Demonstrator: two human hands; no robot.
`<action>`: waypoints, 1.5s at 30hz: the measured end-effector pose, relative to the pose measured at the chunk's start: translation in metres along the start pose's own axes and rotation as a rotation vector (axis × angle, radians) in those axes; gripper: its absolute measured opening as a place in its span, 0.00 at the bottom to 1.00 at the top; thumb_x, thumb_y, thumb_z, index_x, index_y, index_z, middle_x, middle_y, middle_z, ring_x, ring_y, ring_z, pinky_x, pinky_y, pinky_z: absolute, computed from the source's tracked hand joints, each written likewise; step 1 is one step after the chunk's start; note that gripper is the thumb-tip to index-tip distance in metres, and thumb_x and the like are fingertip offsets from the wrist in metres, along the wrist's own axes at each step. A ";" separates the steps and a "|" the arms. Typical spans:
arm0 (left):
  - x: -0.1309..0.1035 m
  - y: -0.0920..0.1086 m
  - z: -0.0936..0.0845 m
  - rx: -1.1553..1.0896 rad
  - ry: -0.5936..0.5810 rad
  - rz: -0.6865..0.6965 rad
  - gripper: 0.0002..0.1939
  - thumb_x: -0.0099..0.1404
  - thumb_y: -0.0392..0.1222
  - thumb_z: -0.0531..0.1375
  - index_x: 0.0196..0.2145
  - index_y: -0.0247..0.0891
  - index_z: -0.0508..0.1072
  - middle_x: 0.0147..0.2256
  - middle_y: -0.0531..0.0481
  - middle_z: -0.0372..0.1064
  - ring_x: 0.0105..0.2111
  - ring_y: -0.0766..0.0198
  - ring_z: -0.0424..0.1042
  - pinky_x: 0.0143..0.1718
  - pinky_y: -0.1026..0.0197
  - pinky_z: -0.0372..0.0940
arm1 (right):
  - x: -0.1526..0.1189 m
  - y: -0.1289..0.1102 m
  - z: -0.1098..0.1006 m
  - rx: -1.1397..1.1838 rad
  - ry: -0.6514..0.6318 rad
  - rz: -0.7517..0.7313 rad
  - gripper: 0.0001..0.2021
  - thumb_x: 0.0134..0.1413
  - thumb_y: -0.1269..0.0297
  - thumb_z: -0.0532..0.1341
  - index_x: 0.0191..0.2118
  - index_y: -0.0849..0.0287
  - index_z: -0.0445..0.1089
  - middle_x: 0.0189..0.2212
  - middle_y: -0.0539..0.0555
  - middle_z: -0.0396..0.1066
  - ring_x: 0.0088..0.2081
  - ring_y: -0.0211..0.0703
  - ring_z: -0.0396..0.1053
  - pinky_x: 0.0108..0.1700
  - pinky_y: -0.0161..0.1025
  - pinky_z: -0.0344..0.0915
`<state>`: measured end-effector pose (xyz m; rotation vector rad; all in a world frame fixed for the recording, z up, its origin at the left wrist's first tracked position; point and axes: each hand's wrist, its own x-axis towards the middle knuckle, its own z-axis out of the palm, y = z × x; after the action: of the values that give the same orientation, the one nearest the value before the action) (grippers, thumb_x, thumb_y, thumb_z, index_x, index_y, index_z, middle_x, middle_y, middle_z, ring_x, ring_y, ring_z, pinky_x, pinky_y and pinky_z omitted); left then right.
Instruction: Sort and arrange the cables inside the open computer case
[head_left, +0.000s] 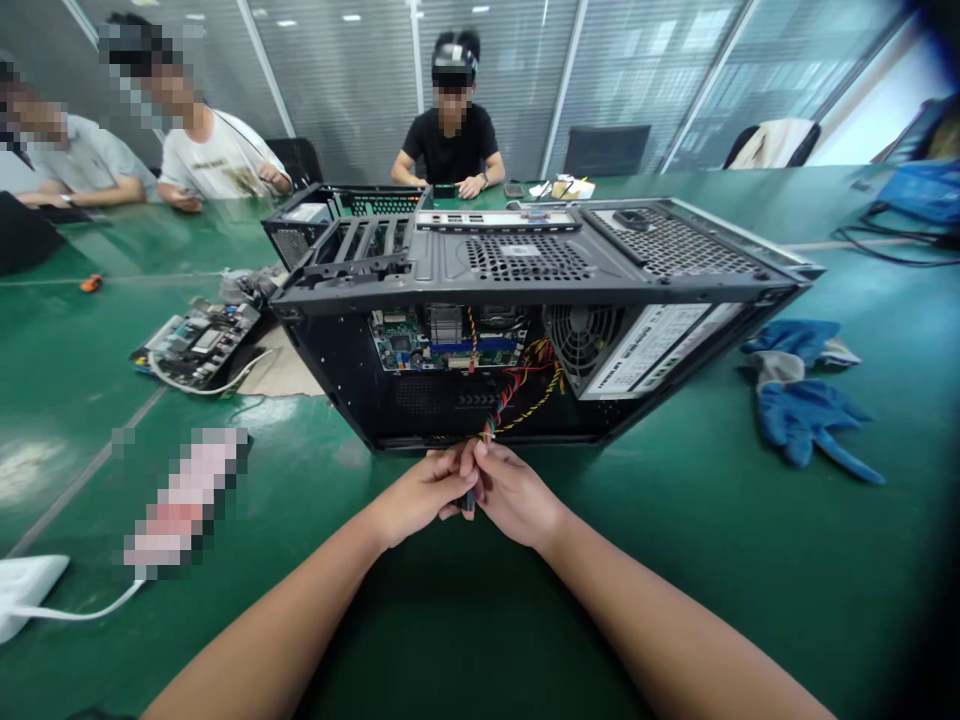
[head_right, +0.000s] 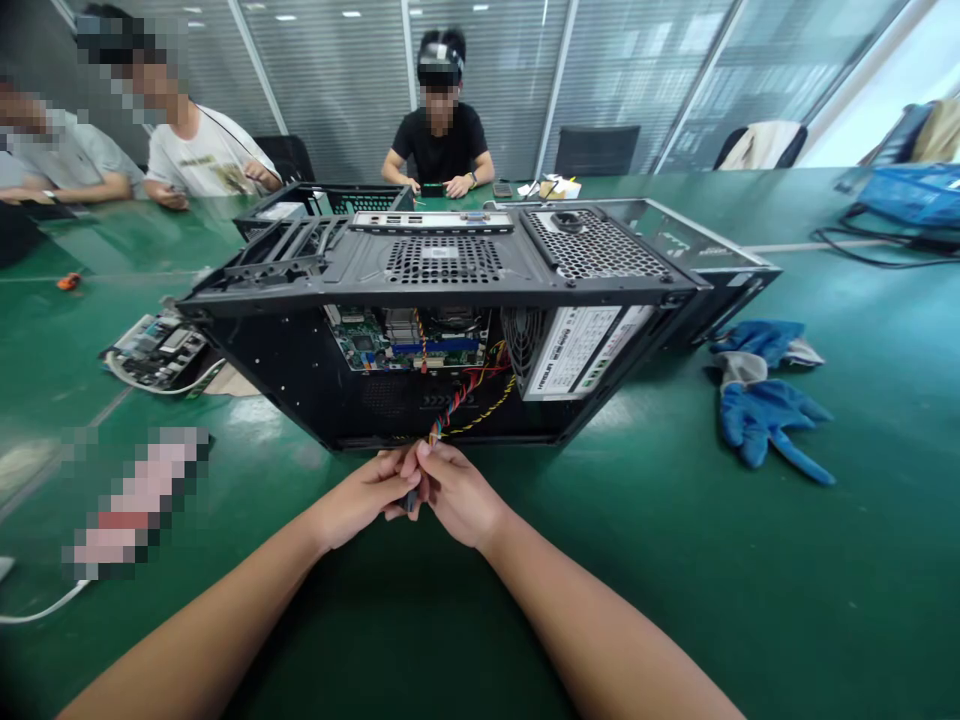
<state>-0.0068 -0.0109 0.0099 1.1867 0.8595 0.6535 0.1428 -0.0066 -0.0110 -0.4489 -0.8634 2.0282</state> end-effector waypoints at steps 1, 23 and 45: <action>0.000 0.001 0.000 0.014 0.003 0.017 0.18 0.63 0.55 0.60 0.35 0.35 0.67 0.26 0.53 0.66 0.21 0.72 0.62 0.21 0.68 0.52 | 0.000 0.000 0.001 -0.001 0.005 -0.008 0.16 0.61 0.53 0.59 0.29 0.60 0.70 0.36 0.53 0.72 0.24 0.33 0.68 0.26 0.34 0.70; -0.006 -0.001 -0.005 -0.307 -0.028 -0.192 0.19 0.63 0.53 0.60 0.40 0.33 0.67 0.26 0.47 0.70 0.23 0.67 0.66 0.24 0.64 0.50 | -0.001 0.000 0.000 -0.010 0.032 0.028 0.18 0.60 0.51 0.59 0.28 0.59 0.62 0.35 0.52 0.71 0.17 0.27 0.57 0.21 0.33 0.71; -0.004 -0.004 -0.007 -0.188 -0.136 -0.120 0.21 0.62 0.58 0.61 0.36 0.35 0.64 0.29 0.49 0.68 0.24 0.71 0.62 0.25 0.64 0.50 | -0.001 0.002 0.002 -0.022 0.075 0.037 0.18 0.60 0.49 0.58 0.28 0.59 0.63 0.26 0.48 0.67 0.16 0.30 0.61 0.19 0.32 0.68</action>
<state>-0.0153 -0.0115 0.0060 0.9907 0.7324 0.5372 0.1411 -0.0092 -0.0104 -0.5536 -0.8381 2.0239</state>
